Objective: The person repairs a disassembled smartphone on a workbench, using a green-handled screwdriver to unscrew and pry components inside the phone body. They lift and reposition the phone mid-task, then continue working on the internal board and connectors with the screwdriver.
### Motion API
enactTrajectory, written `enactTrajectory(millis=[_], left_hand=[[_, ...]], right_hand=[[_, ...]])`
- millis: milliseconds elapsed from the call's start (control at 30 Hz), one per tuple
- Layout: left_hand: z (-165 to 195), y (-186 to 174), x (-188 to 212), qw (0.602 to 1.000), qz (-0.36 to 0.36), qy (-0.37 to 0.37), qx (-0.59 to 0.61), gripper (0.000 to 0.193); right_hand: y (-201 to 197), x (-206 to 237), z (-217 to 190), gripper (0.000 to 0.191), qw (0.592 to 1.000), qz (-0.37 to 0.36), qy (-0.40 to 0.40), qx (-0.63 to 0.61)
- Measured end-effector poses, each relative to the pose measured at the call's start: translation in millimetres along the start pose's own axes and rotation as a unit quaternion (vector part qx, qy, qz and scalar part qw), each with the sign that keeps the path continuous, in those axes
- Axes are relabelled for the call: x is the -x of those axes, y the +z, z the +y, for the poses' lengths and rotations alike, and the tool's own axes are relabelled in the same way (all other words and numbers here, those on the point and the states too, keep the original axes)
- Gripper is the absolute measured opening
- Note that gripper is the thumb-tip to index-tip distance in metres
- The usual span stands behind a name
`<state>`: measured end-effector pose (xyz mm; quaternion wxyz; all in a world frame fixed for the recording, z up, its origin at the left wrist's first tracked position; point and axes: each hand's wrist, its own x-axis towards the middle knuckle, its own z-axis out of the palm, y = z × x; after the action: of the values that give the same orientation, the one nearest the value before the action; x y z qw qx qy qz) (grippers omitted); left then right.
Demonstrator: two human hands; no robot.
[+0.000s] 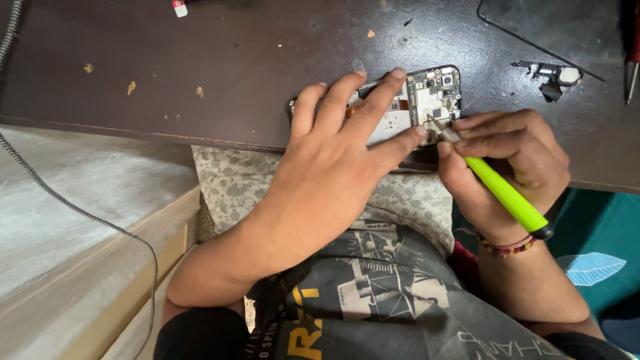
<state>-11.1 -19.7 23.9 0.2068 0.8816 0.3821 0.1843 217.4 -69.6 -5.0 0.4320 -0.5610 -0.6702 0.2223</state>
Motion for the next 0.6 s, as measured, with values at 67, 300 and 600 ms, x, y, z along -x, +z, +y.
enactTrajectory(millis=[67,300,600], left_hand=[[-0.7,-0.9,0.5,1.0,0.001,0.001,0.003,0.042],[-0.5,-1.4,-1.9,1.0,0.006,-0.003,0.011,0.041],[1.5,-2.4,-5.0,0.999,0.008,-0.019,0.024,0.039]], right_hand=[[0.5,-0.2,-1.4,0.021,1.0,-0.001,0.002,-0.003],[2.6,-2.0,-4.1,0.019,1.0,0.008,0.006,-0.003],[1.4,-4.9,-2.2,0.02,1.0,0.003,0.002,-0.001]])
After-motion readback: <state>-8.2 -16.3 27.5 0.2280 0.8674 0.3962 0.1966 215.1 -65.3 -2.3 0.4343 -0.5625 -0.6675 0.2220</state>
